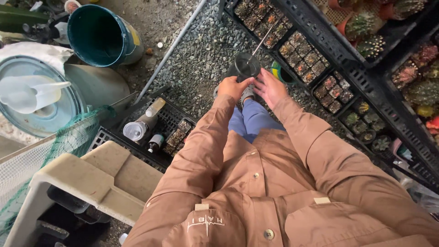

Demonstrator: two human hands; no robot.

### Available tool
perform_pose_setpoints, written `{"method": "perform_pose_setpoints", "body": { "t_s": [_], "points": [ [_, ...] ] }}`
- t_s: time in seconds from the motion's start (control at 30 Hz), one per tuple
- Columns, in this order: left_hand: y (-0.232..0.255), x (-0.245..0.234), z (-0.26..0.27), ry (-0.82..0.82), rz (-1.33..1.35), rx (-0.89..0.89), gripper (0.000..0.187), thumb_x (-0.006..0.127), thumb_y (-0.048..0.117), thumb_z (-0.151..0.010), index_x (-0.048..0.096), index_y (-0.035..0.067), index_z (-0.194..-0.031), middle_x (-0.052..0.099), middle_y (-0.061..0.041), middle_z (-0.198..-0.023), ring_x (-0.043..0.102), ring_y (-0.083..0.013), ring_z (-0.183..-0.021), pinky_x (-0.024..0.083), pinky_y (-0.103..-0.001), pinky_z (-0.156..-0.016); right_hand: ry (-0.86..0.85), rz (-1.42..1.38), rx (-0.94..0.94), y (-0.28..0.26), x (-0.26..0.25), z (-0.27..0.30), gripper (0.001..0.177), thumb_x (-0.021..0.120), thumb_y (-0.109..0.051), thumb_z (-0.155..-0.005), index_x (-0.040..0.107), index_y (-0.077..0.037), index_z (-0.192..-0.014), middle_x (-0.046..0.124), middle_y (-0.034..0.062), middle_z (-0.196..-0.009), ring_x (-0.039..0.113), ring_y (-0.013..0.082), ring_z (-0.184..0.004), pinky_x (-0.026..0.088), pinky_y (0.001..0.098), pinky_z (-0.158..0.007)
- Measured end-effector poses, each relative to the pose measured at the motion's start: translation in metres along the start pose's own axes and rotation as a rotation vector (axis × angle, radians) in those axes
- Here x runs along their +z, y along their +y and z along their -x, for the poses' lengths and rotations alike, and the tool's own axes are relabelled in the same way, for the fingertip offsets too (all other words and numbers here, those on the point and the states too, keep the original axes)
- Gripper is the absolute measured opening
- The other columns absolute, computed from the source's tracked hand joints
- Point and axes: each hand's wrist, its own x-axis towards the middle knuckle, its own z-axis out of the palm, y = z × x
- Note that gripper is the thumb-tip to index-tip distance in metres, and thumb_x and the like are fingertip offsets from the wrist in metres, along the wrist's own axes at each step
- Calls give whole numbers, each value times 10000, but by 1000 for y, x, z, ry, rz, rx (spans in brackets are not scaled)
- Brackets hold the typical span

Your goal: Watering various cacti in a home nursery using a small watering pitcher and probe.

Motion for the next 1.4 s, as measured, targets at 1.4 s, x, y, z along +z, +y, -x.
{"method": "perform_pose_setpoints", "body": {
  "t_s": [1.4],
  "points": [
    [11,147,67,33,-76,2,719,765,682,-707,784,33,-1016,776,-192,-878,766,-339,-885,575,-427,-803,4,-16,40,15,-143,73,526,523,-410,-1032,477,-166,-1495,506,46,-1516,584,204,-1252,458,418,-1039]
  ]
}}
